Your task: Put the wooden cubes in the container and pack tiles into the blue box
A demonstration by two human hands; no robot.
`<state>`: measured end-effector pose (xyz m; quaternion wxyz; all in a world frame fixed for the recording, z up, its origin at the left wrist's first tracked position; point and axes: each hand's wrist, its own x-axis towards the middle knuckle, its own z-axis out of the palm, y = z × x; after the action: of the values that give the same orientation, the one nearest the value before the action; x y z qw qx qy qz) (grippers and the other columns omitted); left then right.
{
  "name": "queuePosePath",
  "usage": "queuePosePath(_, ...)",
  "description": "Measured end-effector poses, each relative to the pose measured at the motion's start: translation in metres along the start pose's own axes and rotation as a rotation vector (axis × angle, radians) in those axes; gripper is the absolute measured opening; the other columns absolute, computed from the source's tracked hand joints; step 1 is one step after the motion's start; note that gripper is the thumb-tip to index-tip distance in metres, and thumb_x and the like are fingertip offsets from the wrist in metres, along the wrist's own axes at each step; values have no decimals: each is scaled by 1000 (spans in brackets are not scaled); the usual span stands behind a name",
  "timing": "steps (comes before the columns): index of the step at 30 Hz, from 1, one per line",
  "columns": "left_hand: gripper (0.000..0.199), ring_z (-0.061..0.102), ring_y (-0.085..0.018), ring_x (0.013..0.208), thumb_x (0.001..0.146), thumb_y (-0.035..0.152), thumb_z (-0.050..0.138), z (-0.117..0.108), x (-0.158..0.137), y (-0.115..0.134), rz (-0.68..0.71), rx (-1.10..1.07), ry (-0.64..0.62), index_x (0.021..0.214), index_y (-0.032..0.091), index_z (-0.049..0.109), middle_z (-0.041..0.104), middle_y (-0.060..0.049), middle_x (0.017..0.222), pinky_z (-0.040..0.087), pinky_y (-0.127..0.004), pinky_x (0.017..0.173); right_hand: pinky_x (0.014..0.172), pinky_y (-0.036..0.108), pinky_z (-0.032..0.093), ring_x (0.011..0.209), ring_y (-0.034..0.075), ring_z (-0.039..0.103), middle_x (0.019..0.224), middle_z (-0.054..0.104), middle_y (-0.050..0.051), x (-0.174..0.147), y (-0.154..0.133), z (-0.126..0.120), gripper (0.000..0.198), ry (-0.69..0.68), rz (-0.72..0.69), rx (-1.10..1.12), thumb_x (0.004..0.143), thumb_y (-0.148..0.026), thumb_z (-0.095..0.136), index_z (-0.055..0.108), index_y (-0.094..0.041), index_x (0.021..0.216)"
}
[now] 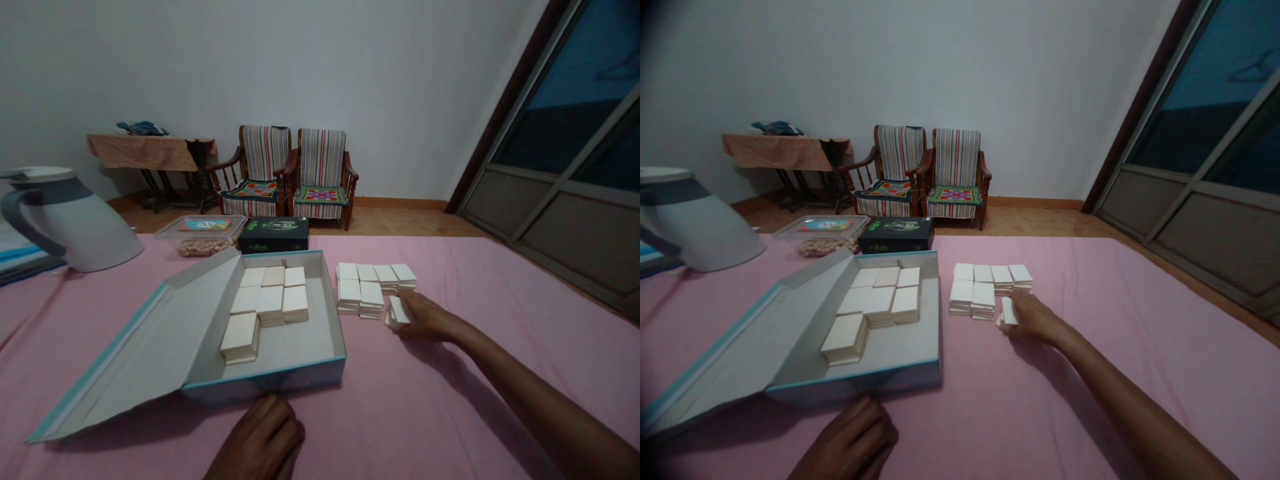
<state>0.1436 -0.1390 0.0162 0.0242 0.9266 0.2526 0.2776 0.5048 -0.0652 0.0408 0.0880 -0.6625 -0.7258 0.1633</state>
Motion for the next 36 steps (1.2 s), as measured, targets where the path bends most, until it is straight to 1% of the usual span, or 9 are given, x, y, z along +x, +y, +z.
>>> queuePosePath(4, 23, 54, -16, 73, 89, 14, 38, 0, -1, 1, -16, 0, -8, 88, 21, 59, 57, -5, 76, 51, -26, 69, 80, 39, 47, 89, 27, 59, 99, 63, 13, -9, 1, -4, 37, -4, 104, -41, 66, -40, 64, 57, -16, 94)
queuePosePath(8, 21, 52, -16, 72, 87, 10, 40, 1, -4, 2, -45, -24, -55, 84, 20, 58, 57, -5, 78, 50, -26, 67, 69, 33, 48, 79, 22, 59, 94, 64, 9, -20, -12, -33, 29, -37, 96, 11, 66, -30, 62, 56, -18, 92)
queuePosePath(11, 19, 52, -17, 75, 82, 7, 43, 3, -7, 2, -95, -48, -90, 85, 20, 56, 58, -5, 82, 49, -27, 70, 65, 29, 46, 77, 20, 58, 90, 63, 8, -23, -43, -65, 27, 19, 50, 4, 63, -22, 61, 53, -19, 89)
queuePosePath(15, 19, 52, -18, 77, 77, 4, 46, 4, -10, 3, -119, -73, -132, 84, 20, 54, 58, -4, 85, 48, -29, 72, 60, 27, 43, 74, 18, 57, 90, 63, 7, -15, -112, -87, 28, 29, -114, -12, 64, -24, 64, 52, -19, 89)
queuePosePath(19, 16, 50, -18, 75, 81, 7, 43, 1, -8, 4, -99, -61, -145, 81, 19, 53, 57, -6, 82, 46, -28, 67, 66, 28, 46, 81, 20, 58, 96, 63, 7, 4, -182, -70, 37, -92, -317, -11, 62, -23, 67, 55, -17, 97)
queuePosePath(23, 15, 50, -18, 73, 81, 7, 43, 4, -10, 1, -60, -31, -136, 81, 18, 53, 56, -6, 80, 43, -28, 64, 73, 32, 49, 93, 26, 60, 110, 61, 19, 26, -222, -35, 52, -270, -368, -183, 60, -26, 71, 58, -6, 106)
queuePosePath(26, 15, 49, -17, 71, 80, 6, 43, 11, -13, -2, -31, 2, -116, 81, 18, 53, 56, -5, 79, 41, -28, 63, 67, 32, 50, 85, 27, 64, 103, 66, 20, 40, -233, -15, 52, -434, -361, -267, 61, -33, 72, 62, -4, 104)
queuePosePath(30, 19, 48, -17, 69, 84, 7, 39, 19, -17, -6, 4, 35, -65, 80, 18, 54, 55, -5, 76, 39, -28, 60, 63, 31, 50, 78, 25, 66, 89, 70, 16, 52, -236, 0, 40, -555, -393, -331, 65, -38, 71, 68, -7, 91)
queuePosePath(36, 33, 44, -15, 61, 96, 15, 28, 28, -15, -13, 71, 87, 47, 73, 18, 52, 52, -4, 68, 34, -27, 56, 71, 35, 53, 88, 29, 66, 102, 68, 19, 58, -233, 18, 52, -561, -438, -354, 68, -42, 71, 65, -4, 104)
